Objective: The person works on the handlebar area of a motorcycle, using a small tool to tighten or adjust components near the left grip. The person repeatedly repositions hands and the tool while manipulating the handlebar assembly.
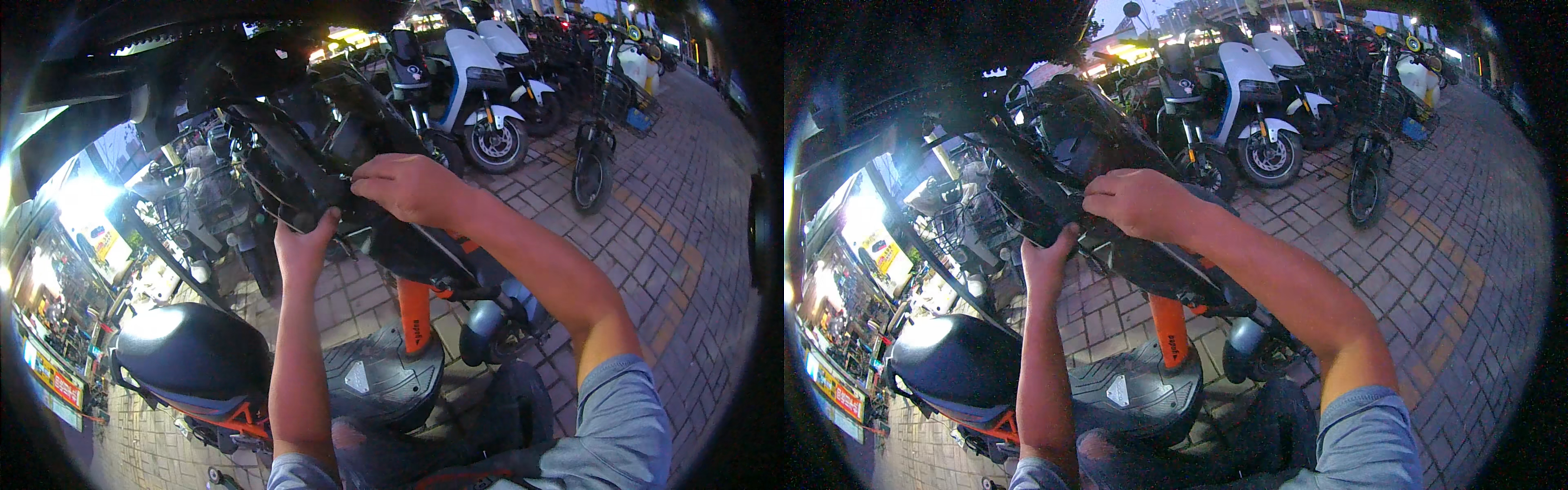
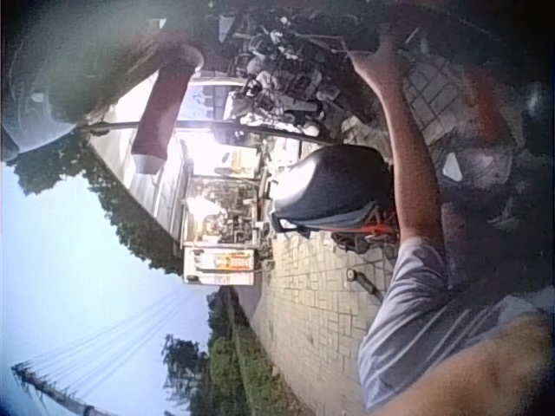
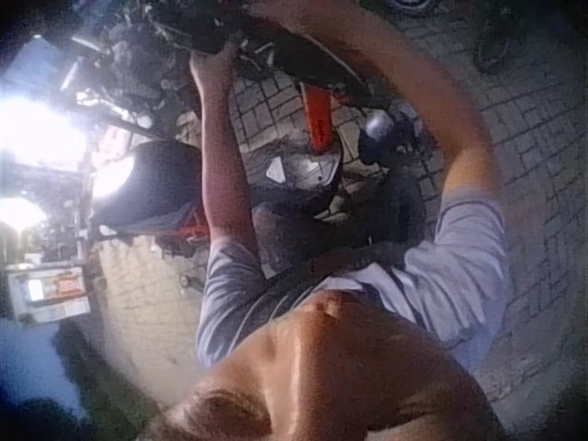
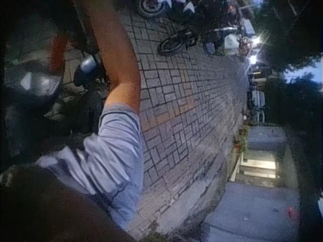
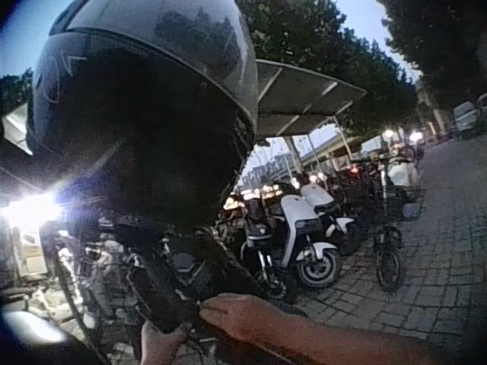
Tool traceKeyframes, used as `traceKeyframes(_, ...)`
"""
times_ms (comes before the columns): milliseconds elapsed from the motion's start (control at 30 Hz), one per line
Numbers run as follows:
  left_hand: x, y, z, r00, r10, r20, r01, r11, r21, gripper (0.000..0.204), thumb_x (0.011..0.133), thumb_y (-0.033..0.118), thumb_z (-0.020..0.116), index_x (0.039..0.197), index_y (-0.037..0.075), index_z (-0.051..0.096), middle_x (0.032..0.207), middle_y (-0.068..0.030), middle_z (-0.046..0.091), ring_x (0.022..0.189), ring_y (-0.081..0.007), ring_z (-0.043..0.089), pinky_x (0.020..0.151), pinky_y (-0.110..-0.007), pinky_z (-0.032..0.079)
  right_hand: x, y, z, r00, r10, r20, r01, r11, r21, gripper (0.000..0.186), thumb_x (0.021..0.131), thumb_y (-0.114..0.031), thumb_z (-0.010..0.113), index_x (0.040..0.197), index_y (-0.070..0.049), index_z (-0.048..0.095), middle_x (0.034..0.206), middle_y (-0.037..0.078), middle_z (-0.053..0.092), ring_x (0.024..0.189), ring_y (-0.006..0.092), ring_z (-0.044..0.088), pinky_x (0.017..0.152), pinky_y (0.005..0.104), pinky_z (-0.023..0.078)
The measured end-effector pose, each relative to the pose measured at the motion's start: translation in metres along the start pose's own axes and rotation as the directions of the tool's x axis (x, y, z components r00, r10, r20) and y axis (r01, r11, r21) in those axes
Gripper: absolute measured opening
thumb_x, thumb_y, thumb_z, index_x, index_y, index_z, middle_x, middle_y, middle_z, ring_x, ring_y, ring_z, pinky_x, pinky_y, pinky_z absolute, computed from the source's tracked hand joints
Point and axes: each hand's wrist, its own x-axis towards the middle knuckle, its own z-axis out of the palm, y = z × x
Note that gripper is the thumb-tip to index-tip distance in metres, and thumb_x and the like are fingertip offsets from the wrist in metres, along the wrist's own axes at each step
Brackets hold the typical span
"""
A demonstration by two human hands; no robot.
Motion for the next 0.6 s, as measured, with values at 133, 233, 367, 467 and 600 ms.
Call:
traceKeyframes(133, -0.001, 0.003, 0.001, 1.0, -0.007, 0.002, 0.007, 1.0, -0.006, 0.044, 0.074, 0.021, 0.079, 0.108, -0.001, 0.062, 0.1, -0.007, 0.069, 0.088, -0.0158, 0.064, 0.083, -0.03, 0.049, 0.001, 0.0, -0.003, 0.999, -0.031, 0.013, 0.031, 0.999, -0.008, 0.023, 0.073, -0.003, 0.064, 0.096, -0.004, 0.064, 0.099, 0.01, 0.064, 0.092, 0.0284, 0.064, 0.077, 0.036, 0.055)
traceKeyframes(233, -0.001, 0.004, 0.0, 1.0, -0.012, 0.005, 0.012, 1.0, -0.01, 0.043, 0.074, 0.019, 0.078, 0.109, 0.0, 0.062, 0.097, -0.0056, 0.068, 0.086, -0.0135, 0.063, 0.08, -0.028, 0.049, 0.001, -0.001, -0.002, 1.0, -0.028, 0.004, 0.028, 1.0, -0.01, 0.022, 0.074, -0.004, 0.064, 0.096, -0.004, 0.065, 0.099, 0.01, 0.064, 0.093, 0.0282, 0.064, 0.078, 0.0361, 0.055)
traceKeyframes(367, -0.002, 0.003, 0.0, 1.0, -0.012, 0.005, 0.012, 1.0, -0.008, 0.042, 0.075, 0.02, 0.078, 0.108, -0.001, 0.062, 0.1, -0.0064, 0.068, 0.087, -0.0152, 0.063, 0.081, -0.029, 0.049, -0.005, -0.005, 0.003, 0.999, -0.046, -0.015, 0.045, 0.997, -0.061, 0.019, 0.074, -0.004, 0.065, 0.094, -0.004, 0.065, 0.1, 0.009, 0.064, 0.093, 0.0279, 0.064, 0.078, 0.036, 0.055)
traceKeyframes(467, 0.001, 0.0, 0.0, 1.0, -0.003, 0.025, 0.002, 1.0, 0.013, 0.042, 0.075, 0.019, 0.079, 0.108, -0.001, 0.062, 0.099, -0.0062, 0.068, 0.087, -0.0147, 0.063, 0.081, -0.029, 0.049, -0.005, -0.013, 0.006, 0.998, -0.005, -0.065, 0.001, 0.999, -0.051, 0.018, 0.074, -0.003, 0.067, 0.092, -0.004, 0.066, 0.101, 0.01, 0.064, 0.092, 0.0279, 0.064, 0.078, 0.0358, 0.055)
traceKeyframes(600, 0.003, -0.008, -0.002, 1.0, 0.031, -0.005, -0.031, 0.999, 0.024, 0.044, 0.073, 0.019, 0.078, 0.109, 0.0, 0.062, 0.097, -0.0055, 0.069, 0.086, -0.0132, 0.063, 0.079, -0.028, 0.05, -0.004, -0.02, 0.011, 0.988, 0.091, -0.126, -0.087, 0.996, 0.032, 0.02, 0.073, -0.002, 0.069, 0.093, -0.003, 0.065, 0.1, 0.011, 0.064, 0.09, 0.0285, 0.064, 0.076, 0.0361, 0.054)
